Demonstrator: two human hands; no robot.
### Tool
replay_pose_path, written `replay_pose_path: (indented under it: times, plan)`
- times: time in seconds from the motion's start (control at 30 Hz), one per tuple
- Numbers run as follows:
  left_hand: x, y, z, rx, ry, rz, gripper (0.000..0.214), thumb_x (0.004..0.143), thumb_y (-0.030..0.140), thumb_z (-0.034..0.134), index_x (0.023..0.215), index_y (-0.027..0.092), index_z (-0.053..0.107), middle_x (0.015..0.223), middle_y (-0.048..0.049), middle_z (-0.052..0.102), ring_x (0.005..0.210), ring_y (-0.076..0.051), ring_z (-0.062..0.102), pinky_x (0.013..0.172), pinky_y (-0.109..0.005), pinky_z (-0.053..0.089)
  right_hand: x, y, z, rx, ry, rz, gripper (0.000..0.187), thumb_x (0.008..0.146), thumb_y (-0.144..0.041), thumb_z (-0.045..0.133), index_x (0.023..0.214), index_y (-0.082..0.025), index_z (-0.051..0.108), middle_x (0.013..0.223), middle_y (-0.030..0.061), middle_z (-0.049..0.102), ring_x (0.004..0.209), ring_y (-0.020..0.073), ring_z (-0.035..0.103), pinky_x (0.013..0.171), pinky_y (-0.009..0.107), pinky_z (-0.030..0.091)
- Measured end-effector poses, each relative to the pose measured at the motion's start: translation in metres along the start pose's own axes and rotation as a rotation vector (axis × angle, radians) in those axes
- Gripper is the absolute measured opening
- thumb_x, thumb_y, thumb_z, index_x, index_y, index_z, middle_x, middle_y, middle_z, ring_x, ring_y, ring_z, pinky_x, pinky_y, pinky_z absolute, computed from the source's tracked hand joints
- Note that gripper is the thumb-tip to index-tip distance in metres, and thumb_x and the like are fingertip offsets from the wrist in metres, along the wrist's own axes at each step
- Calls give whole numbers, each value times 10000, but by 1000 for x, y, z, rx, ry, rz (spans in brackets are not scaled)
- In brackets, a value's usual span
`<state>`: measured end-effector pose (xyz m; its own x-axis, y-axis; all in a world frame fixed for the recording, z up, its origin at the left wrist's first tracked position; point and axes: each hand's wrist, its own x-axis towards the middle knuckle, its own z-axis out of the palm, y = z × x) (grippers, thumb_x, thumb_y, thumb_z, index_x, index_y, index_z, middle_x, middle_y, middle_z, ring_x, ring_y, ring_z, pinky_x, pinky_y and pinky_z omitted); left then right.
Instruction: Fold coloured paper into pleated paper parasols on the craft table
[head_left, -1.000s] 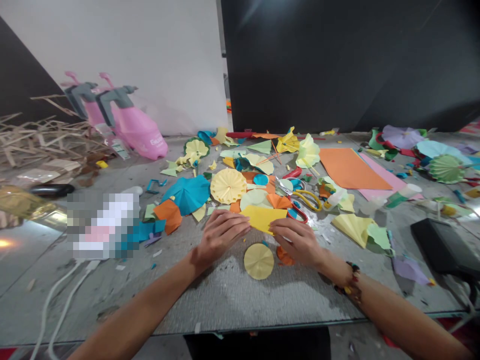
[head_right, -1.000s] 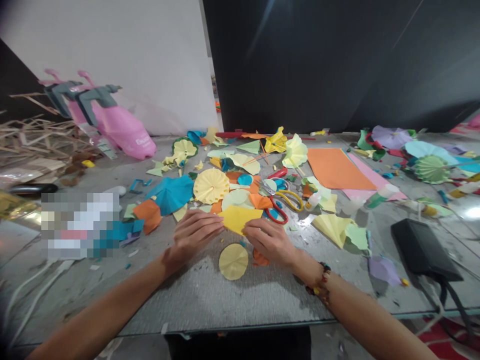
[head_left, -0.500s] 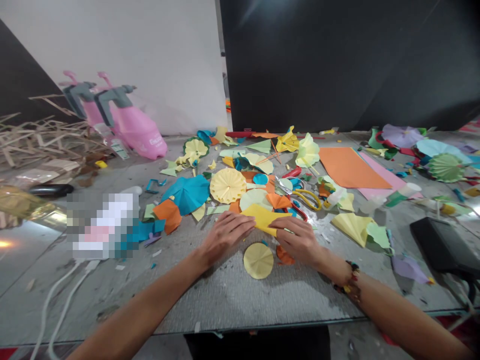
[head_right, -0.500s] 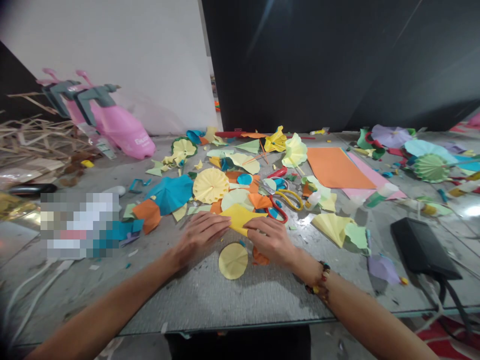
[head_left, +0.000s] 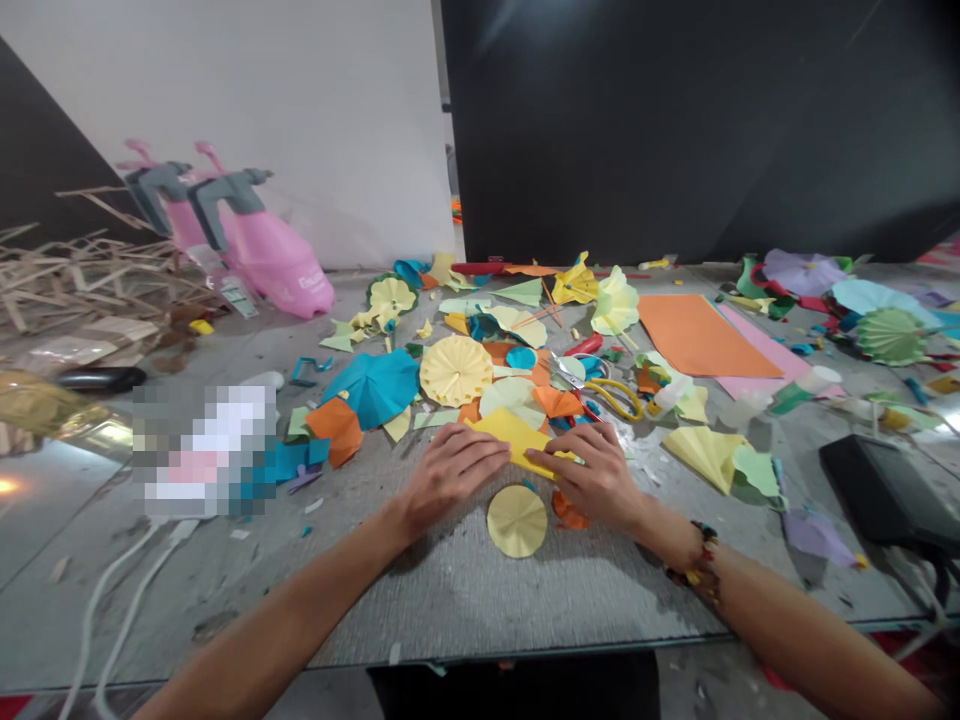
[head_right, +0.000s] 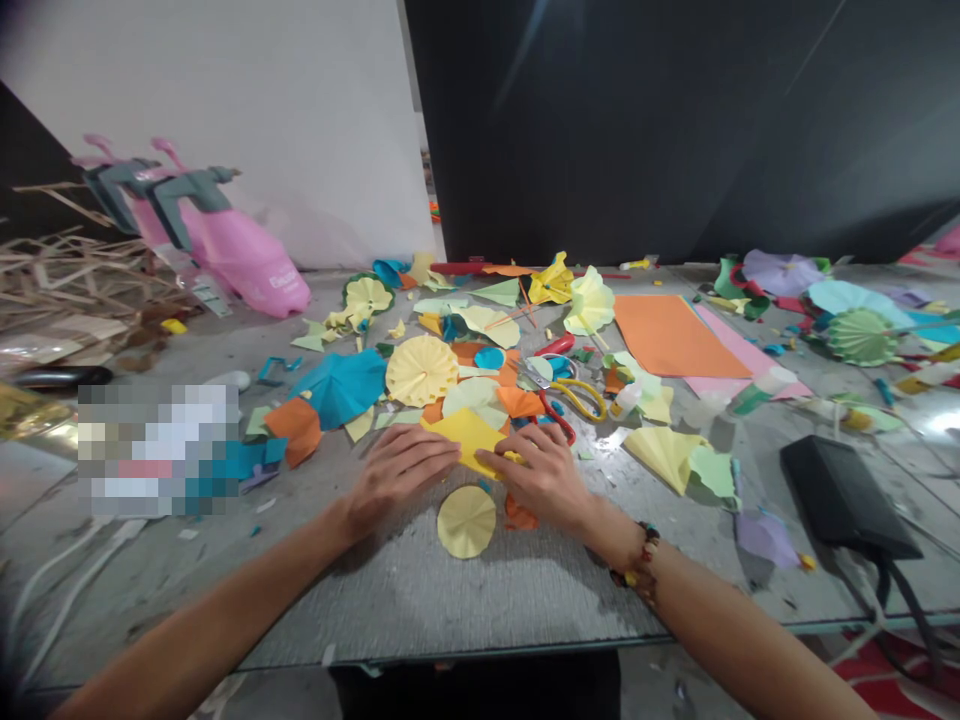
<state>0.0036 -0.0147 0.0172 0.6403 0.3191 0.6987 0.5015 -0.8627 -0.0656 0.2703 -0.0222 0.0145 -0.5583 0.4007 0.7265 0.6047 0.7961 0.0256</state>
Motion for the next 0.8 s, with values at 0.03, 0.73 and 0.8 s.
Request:
replay_pose_path:
  times: [0.03,0.73,0.8]
  plan:
    - [0,0,-1,3,13,4,194,1024,127,593,1191,163,687,1118,-44,793,1053,-172,716,946,-343,482,1,0,-1,3,-3,-4,336,980,-59,541,1194,-255,710,918,4,756,844,170,620,813,366,368]
    - [-1,0,1,23,-34,22,206,1026,116,569,1186,158,693,1119,-49,790,1041,-180,712,955,-349,483,1,0,-1,13,-62,-27,388,970,-49,515,1249,-254,689,913,14,708,855,173,593,867,364,379]
    - [-2,1,0,6,-1,13,201,1020,111,572,1165,167,700,1099,-48,793,1028,-177,713,956,-347,483,2,0,-1,14,-61,-23,390,973,-47,517,1256,-259,685,905,11,703,852,170,594,866,359,380]
